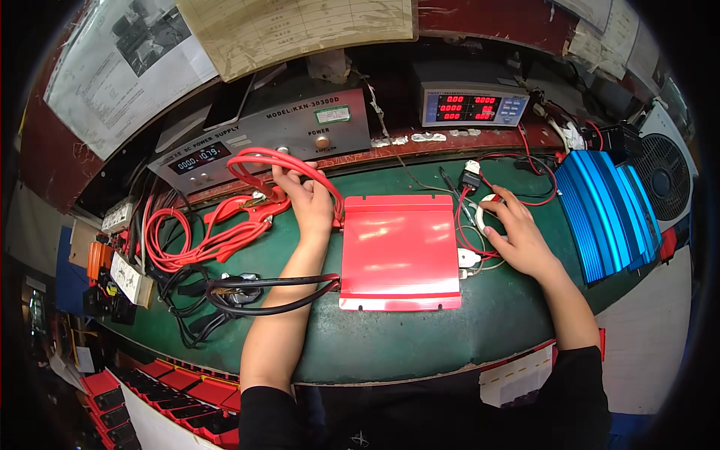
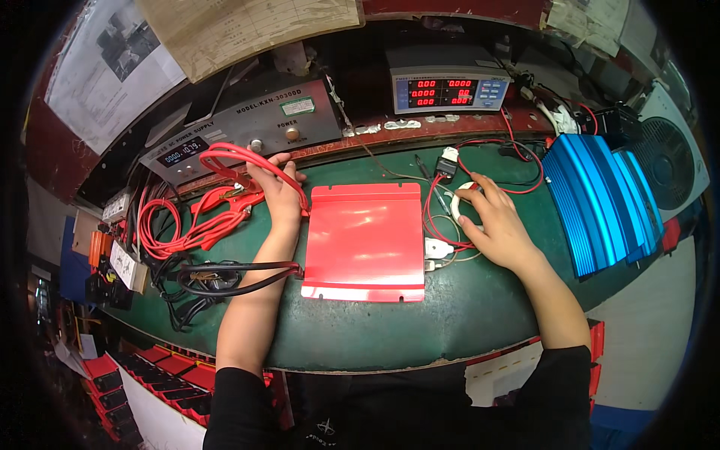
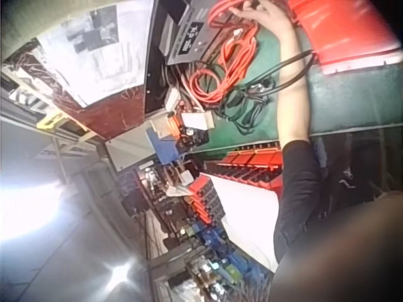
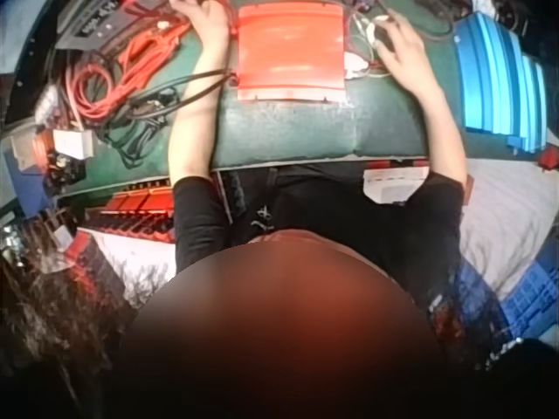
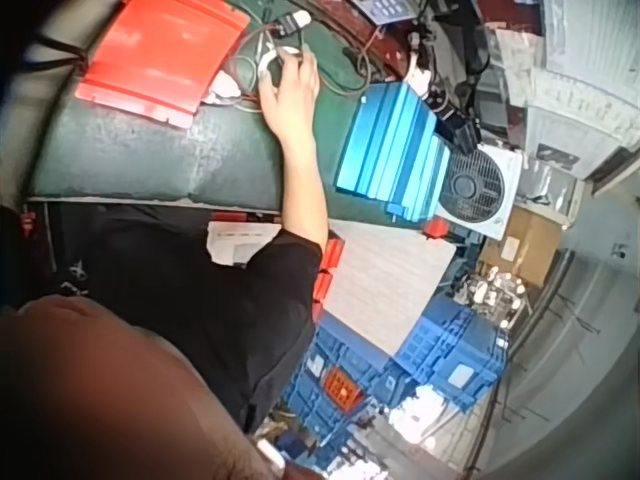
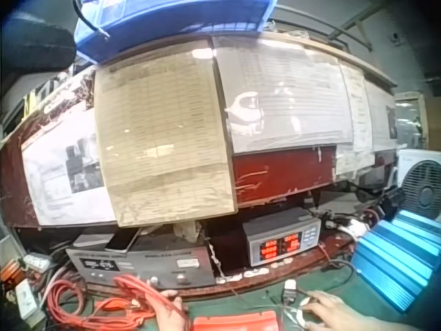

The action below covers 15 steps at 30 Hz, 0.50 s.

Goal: Connecting an electronic device to a testing station, monitoring digital displays for readings, and sorting the device.

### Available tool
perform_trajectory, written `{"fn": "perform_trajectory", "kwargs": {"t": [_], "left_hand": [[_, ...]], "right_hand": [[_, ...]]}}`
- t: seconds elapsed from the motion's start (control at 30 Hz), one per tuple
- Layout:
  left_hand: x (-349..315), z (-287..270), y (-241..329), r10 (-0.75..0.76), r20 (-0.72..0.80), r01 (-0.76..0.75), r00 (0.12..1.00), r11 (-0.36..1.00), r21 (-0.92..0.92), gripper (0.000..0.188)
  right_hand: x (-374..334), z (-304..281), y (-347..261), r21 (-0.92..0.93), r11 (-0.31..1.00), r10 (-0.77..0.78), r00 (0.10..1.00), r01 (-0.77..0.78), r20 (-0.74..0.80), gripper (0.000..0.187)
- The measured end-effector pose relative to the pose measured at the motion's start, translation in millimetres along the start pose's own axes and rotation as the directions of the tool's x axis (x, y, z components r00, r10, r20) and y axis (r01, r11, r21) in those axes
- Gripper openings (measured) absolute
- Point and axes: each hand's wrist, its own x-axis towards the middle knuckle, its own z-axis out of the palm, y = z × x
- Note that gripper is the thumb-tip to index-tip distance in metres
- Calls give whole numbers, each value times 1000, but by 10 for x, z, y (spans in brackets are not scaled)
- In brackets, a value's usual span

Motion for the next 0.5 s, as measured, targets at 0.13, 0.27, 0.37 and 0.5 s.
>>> {"fn": "perform_trajectory", "kwargs": {"t": [0.13, 0.27, 0.37, 0.5], "left_hand": [[16, -8, -26, 28, 3, -28, 1000, 1000, 0, 74], [26, -7, -42, 17, -6, -17, 1000, 1000, -3, 73], [32, -13, -65, 12, -8, -12, 1000, 1000, -6, 67], [32, -8, -88, 25, -5, -26, 1000, 1000, -18, 66]], "right_hand": [[2, 11, 16, -11, 1000, -9, 1000, 9, -1, 41], [8, 11, 17, -12, 1000, -14, 1000, 14, -1, 41], [12, 7, 1, -2, 1000, -17, 1000, 17, -2, 41], [8, -10, -10, -1, 1000, 0, 1000, 0, 7, 41]]}}
